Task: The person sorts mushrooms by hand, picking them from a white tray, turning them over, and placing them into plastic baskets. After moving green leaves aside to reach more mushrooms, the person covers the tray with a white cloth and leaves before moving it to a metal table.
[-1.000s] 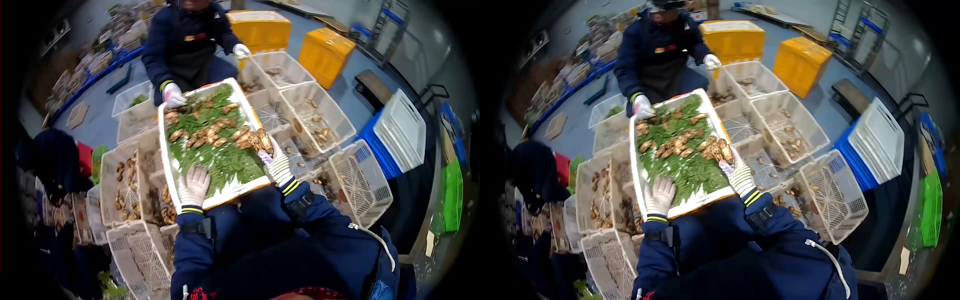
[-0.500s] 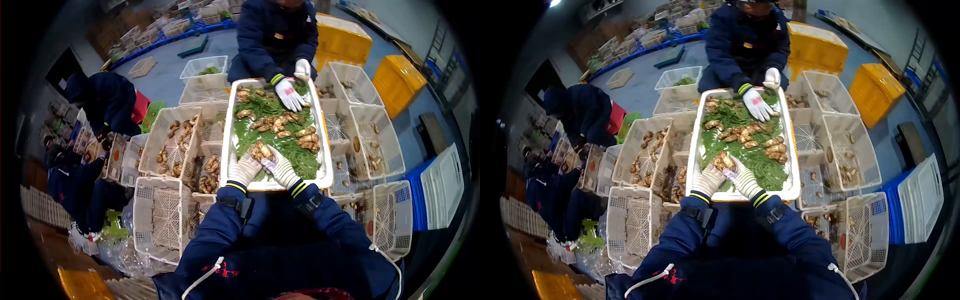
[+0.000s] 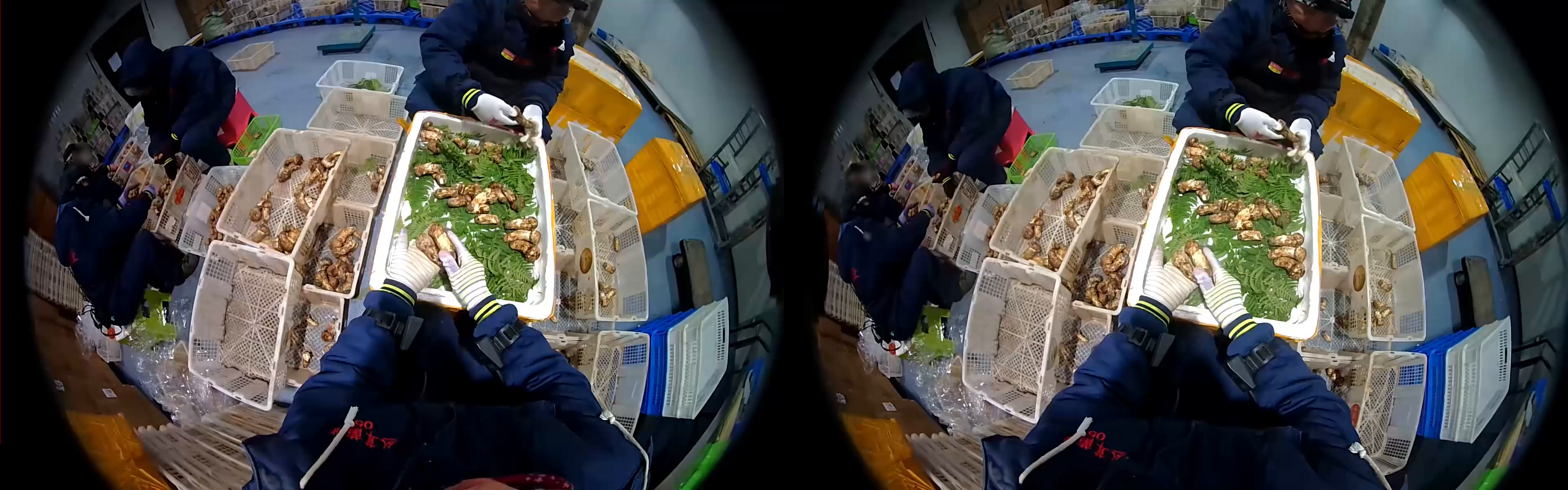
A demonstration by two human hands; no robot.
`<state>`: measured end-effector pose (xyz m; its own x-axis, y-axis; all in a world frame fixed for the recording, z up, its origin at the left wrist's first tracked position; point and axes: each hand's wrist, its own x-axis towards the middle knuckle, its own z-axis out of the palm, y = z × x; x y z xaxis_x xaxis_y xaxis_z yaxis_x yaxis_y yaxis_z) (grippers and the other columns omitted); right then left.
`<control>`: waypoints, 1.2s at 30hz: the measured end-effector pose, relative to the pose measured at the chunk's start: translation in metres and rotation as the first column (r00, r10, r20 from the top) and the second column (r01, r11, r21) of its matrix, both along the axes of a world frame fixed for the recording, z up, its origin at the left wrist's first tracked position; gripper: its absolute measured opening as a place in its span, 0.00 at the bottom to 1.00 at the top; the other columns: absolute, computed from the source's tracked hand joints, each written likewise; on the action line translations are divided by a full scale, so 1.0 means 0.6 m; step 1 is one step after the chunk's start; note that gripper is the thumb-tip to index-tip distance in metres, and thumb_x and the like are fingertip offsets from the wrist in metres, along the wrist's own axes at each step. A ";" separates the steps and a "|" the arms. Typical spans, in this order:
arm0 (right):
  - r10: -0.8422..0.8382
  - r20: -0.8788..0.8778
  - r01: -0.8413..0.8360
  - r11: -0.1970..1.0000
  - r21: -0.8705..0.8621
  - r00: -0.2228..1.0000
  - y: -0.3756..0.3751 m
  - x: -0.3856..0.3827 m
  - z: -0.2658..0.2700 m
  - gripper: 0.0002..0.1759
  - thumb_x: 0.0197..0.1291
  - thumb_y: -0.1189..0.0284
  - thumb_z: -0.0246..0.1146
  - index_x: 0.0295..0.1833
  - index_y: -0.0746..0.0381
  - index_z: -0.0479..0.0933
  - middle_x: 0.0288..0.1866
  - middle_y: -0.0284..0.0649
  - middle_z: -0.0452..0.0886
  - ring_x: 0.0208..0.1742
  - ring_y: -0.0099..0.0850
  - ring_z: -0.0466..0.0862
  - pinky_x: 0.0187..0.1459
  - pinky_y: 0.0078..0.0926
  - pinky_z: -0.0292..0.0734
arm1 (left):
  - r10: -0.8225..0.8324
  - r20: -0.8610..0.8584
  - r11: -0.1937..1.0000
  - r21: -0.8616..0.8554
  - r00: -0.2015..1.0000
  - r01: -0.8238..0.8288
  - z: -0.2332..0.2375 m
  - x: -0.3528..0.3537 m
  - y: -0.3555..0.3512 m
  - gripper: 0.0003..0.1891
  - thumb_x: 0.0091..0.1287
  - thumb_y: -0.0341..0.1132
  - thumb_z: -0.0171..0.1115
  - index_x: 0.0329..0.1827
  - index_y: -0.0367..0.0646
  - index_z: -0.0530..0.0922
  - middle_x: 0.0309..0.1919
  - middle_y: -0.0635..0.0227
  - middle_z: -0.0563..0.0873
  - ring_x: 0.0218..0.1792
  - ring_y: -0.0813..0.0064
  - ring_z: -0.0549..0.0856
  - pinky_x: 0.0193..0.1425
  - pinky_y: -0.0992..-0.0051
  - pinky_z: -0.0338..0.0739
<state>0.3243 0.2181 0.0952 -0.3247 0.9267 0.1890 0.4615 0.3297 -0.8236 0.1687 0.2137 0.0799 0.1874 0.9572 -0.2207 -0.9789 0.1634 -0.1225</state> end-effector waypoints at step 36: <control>-0.110 -0.182 0.125 0.989 0.073 0.977 0.013 0.014 -0.007 0.28 0.72 0.55 0.60 0.68 0.62 0.75 0.62 0.54 0.80 0.64 0.46 0.78 0.67 0.38 0.70 | -0.032 0.001 0.996 0.079 0.999 0.032 0.025 0.014 -0.006 0.41 0.75 0.64 0.40 0.76 0.36 0.62 0.76 0.49 0.65 0.75 0.50 0.64 0.79 0.47 0.55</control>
